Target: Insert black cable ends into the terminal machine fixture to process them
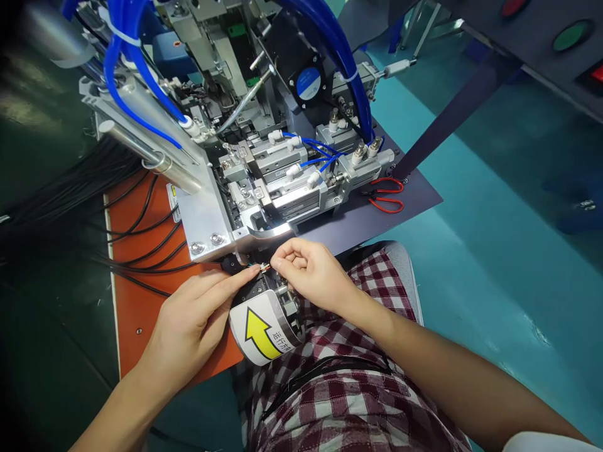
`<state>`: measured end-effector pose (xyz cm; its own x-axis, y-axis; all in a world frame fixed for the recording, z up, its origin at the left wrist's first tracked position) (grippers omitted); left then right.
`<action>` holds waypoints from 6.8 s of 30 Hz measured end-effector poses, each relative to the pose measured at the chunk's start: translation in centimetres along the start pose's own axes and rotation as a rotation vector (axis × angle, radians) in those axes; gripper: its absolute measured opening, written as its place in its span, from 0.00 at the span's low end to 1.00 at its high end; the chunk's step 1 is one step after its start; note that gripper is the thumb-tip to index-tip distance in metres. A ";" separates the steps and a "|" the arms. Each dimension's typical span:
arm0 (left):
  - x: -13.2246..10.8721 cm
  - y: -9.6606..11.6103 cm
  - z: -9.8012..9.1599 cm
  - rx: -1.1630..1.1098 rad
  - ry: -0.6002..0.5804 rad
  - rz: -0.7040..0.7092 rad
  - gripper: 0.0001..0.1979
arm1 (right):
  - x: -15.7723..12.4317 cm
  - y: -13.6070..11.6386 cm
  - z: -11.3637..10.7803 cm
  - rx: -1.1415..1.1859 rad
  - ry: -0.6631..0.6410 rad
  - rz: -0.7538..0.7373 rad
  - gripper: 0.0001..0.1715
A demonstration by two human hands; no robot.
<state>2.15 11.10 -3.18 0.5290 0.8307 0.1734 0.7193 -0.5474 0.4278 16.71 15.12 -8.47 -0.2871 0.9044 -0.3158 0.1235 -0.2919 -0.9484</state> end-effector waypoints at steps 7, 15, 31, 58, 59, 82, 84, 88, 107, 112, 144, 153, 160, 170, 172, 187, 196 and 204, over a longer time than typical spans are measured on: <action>0.1 0.0 0.1 0.004 0.011 -0.005 0.19 | 0.3 -0.1 0.7 -0.036 -0.040 -0.018 0.08; 0.1 0.0 0.0 -0.003 0.008 -0.008 0.19 | -0.3 -1.0 0.4 -0.150 0.054 -0.114 0.06; 0.0 -0.1 0.0 -0.005 0.011 0.006 0.19 | -0.2 -2.0 0.3 -0.384 0.098 -0.059 0.07; 0.0 -0.3 -0.2 0.029 0.063 -0.060 0.11 | -1.1 -3.8 0.4 -0.426 0.111 -0.316 0.07; 0.0 -0.4 -0.2 0.027 0.062 -0.059 0.11 | -1.0 -3.5 0.3 -0.417 0.112 -0.296 0.06; -0.3 -0.3 -0.5 -0.113 0.136 -0.051 0.11 | 0.0 -0.4 0.5 -0.138 0.037 -0.120 0.07; -0.3 -0.3 -0.5 -0.115 0.137 -0.050 0.11 | 0.0 -0.4 0.6 -0.145 0.041 -0.122 0.07; -0.4 -0.3 -0.5 -0.115 0.136 -0.054 0.11 | 0.0 -0.4 0.6 -0.159 0.038 -0.133 0.07; -0.4 -0.3 -0.5 -0.105 0.127 -0.055 0.12 | -0.1 -0.6 1.1 -0.252 -0.029 0.025 0.09; -0.3 -0.2 -0.6 -0.103 0.127 -0.054 0.13 | -0.1 -1.3 0.9 -0.319 0.031 -0.081 0.09; -0.4 -0.5 -0.5 -0.122 0.122 -0.076 0.13 | -0.6 -1.9 0.7 -0.378 0.104 -0.217 0.07; -0.3 -0.5 -0.6 -0.120 0.120 -0.082 0.12 | -0.5 -1.9 0.8 -0.393 0.093 -0.204 0.07; -0.2 -0.4 -0.6 -0.106 0.124 -0.067 0.12 | -0.5 -2.0 0.7 -0.414 0.119 -0.130 0.07; -0.4 -0.3 -0.5 -0.072 0.126 -0.055 0.14 | -0.4 -2.2 0.8 -0.436 0.066 -0.124 0.08; -0.5 -0.3 -0.4 -0.066 0.127 -0.054 0.14 | -0.3 -1.9 0.9 -0.404 0.043 -0.112 0.08; -0.6 0.4 -0.6 0.117 0.138 0.056 0.16 | -0.2 -1.4 0.3 -0.449 0.087 -0.083 0.09; -0.9 -0.1 -0.5 0.061 0.135 0.016 0.16 | -0.4 -0.9 -0.2 -0.223 0.077 -0.072 0.06; -1.0 -0.4 -0.2 0.019 0.126 -0.015 0.16 | 0.1 0.1 0.9 -0.132 0.002 -0.055 0.07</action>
<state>1.20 10.50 -3.40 0.4577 0.8446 0.2779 0.7359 -0.5352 0.4146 15.84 14.94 -8.65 -0.2950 0.9186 -0.2628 0.2311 -0.1983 -0.9525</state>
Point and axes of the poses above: each hand's wrist, its own x-axis towards the middle knuckle, its own z-axis out of the palm, y = z × x, the point moved 8 cm from there along x, towards the middle knuckle, and after that the axes turned 1 degree about z, right-handed, at the moved point
